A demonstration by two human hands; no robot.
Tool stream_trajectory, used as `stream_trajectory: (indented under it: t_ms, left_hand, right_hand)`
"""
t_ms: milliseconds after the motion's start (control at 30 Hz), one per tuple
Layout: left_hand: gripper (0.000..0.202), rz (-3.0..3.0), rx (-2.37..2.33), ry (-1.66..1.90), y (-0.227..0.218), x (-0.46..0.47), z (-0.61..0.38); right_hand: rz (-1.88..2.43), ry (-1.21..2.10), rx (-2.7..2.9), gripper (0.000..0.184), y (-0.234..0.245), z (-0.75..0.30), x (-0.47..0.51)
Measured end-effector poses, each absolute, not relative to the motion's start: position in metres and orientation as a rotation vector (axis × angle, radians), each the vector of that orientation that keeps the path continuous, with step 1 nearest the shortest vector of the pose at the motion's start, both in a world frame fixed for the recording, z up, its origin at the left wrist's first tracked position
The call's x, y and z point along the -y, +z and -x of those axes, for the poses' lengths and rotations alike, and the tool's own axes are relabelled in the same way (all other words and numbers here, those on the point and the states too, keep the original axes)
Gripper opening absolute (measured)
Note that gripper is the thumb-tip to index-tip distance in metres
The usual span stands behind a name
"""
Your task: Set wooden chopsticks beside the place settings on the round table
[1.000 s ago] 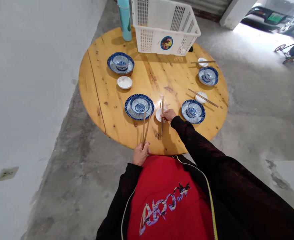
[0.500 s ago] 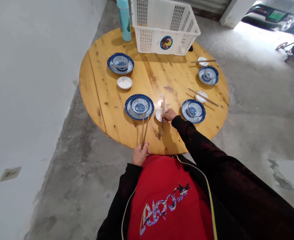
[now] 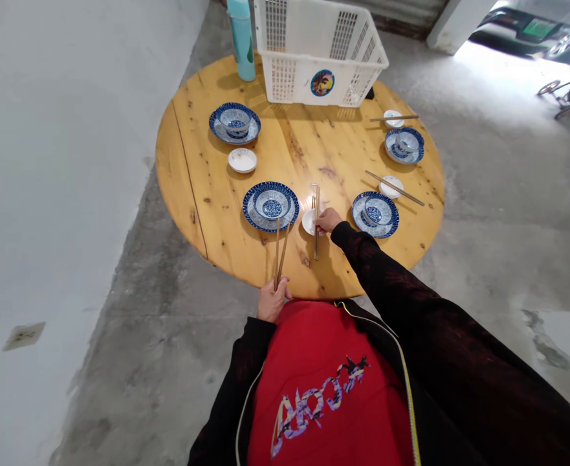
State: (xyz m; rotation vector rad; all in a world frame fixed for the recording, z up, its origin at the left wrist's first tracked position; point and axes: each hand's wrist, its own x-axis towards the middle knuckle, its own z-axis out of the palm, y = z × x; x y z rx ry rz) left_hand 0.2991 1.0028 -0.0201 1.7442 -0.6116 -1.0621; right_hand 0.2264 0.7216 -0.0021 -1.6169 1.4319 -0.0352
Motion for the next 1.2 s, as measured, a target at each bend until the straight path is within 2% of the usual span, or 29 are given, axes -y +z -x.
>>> stream_trajectory:
  t_ms: [367,1200]
  left_hand:
    - [0.036,-1.721,0.592,-1.057,-0.0187,-1.0081,-0.2985]
    - [0.037,-1.745,0.579,-1.077,-0.0192,-1.0077,-0.3013]
  right_hand:
    - [1.651,-0.024,-1.455,0.010,0.0026,-0.2312,-0.7258]
    - [1.736,-0.036,-1.460,0.014,-0.0028,-0.2249,-0.7262]
